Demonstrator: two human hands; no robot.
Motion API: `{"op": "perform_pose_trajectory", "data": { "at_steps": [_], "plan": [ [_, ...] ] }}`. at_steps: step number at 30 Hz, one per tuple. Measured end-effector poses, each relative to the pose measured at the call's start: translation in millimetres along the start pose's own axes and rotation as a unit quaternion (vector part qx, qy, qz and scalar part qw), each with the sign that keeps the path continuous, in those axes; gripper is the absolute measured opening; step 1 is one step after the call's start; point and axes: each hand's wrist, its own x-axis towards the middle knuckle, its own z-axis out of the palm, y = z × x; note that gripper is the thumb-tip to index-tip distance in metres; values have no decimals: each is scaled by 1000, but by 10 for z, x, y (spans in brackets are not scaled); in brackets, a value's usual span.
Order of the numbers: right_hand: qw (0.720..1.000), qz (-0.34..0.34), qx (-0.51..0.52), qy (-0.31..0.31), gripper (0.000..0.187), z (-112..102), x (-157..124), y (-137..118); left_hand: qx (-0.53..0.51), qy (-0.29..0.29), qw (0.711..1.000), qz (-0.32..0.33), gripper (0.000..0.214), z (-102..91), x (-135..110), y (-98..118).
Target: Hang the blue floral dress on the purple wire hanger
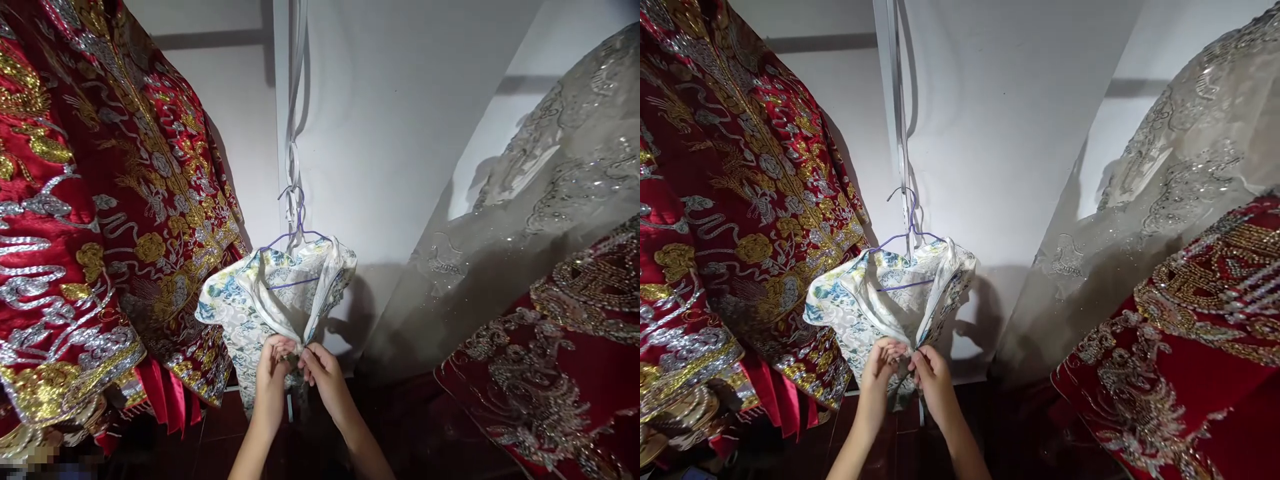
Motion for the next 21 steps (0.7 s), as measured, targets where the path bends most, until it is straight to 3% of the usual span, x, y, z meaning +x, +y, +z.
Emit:
{"op": "perform_pose_trajectory", "data": {
  "at_steps": [3,5,8,10,12,16,19,21],
  "plan": [
    [998,19,-16,-49,49,-25,12,7,106,-11,994,33,38,-27,26,-206],
    [995,50,-14,-80,51,-32,23,-5,144,-49,988,39,41,-17,53,-291],
    [989,83,-10,-119,52,-87,65,-91,167,-89,981,48,32,61,109,-369],
    [988,80,-6,-131,51,-172,148,-235,177,-84,978,66,21,154,146,-419],
    [993,56,3,-109,48,-281,304,-483,195,-79,974,84,16,254,182,-470],
    [997,-49,13,-58,42,-421,765,-1215,267,-99,953,106,20,351,304,-538],
    [990,-115,30,-72,39,-377,1030,-1672,322,-121,933,109,22,311,474,-501],
    [987,-136,36,-79,38,-316,1092,-1811,337,-146,925,98,21,277,606,-367]
  ]
}}
